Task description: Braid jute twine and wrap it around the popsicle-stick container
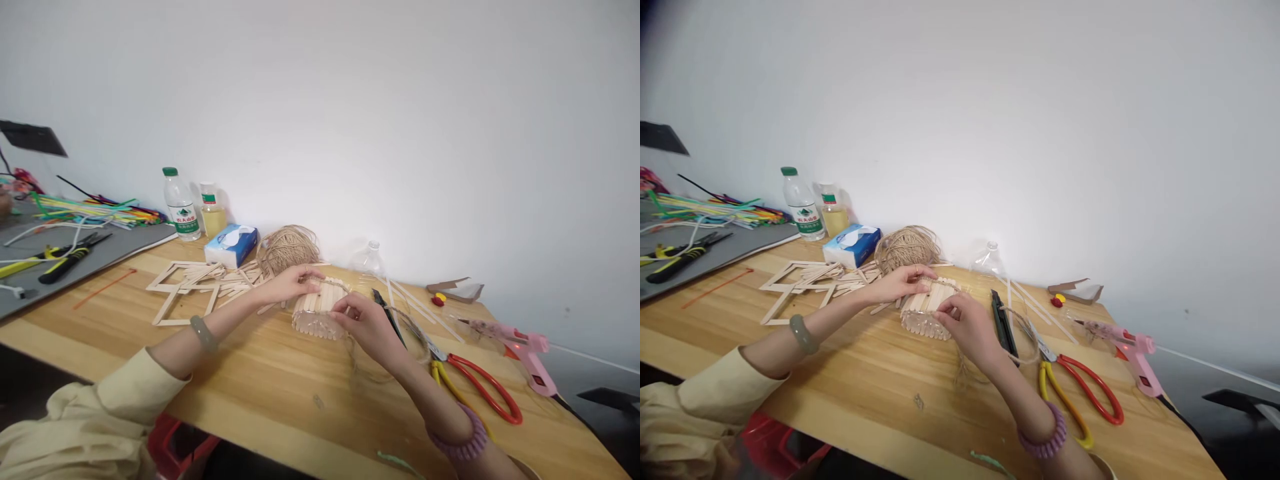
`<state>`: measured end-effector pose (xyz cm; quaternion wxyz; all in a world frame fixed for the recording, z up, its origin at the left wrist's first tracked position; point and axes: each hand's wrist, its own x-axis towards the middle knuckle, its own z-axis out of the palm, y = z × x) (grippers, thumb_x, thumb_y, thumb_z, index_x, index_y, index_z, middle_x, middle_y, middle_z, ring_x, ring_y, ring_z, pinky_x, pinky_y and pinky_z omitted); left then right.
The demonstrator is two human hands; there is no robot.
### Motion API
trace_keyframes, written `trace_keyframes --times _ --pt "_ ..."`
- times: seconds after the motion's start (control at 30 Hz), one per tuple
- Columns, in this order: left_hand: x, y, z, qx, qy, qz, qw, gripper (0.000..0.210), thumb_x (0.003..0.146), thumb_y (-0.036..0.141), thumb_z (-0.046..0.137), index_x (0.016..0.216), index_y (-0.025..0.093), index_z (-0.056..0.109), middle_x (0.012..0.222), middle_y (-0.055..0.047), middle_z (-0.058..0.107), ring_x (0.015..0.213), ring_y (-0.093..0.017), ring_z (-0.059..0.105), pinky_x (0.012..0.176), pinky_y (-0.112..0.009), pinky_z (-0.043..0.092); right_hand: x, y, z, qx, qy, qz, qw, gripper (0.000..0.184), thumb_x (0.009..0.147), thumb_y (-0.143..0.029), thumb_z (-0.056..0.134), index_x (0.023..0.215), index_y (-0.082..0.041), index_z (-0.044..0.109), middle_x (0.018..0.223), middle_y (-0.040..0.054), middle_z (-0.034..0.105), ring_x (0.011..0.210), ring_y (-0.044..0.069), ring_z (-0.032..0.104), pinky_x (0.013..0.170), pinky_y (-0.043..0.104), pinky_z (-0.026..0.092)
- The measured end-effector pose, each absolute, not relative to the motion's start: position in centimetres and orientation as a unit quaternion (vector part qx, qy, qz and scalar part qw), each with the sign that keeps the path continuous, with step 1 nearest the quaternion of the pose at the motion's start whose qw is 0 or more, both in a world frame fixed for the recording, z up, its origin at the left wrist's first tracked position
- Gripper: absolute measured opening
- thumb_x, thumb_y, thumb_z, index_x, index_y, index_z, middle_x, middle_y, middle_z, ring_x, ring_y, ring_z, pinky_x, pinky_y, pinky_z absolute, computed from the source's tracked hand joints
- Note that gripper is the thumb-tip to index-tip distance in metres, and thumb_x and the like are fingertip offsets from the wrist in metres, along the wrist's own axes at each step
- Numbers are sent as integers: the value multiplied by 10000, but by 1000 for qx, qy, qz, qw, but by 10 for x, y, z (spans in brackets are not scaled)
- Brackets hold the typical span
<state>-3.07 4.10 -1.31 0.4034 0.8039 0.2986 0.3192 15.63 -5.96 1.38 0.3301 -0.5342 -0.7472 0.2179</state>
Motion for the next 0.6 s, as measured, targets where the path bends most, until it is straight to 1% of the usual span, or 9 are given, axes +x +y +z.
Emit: trace_keyframes --times 0.17,0.33,0.47,0.6 --pt "-29 33 -11 785 289 393 381 275 724 269 613 962 133 620 1105 -106 585 1068 -205 504 951 -350 340 160 -51 15 -537 -697 314 357 154 732 -309 551 709 -163 589 613 -11 547 525 98 433 494 224 336" --pt "-32 20 -8 782 270 466 313 139 745 239 603 834 158 672 957 -82 641 998 -189 533 925 -347 362 162 -44 18 -536 -714 313 323 175 706 -332 583 688 -160 607 589 -13 548 533 99 447 498 219 342" --pt "-37 6 -6 820 224 460 256 105 756 227 597 798 175 677 822 -64 654 908 -176 543 840 -338 411 157 -42 23 -550 -727 294 289 186 703 -343 582 661 -167 622 555 -21 540 504 94 440 477 213 335" --pt "-41 -3 -7 867 174 430 183 119 763 235 592 830 175 670 811 -67 654 860 -168 544 804 -336 431 150 -41 27 -546 -741 280 275 178 706 -323 573 660 -163 634 589 -2 585 545 108 484 498 214 359"
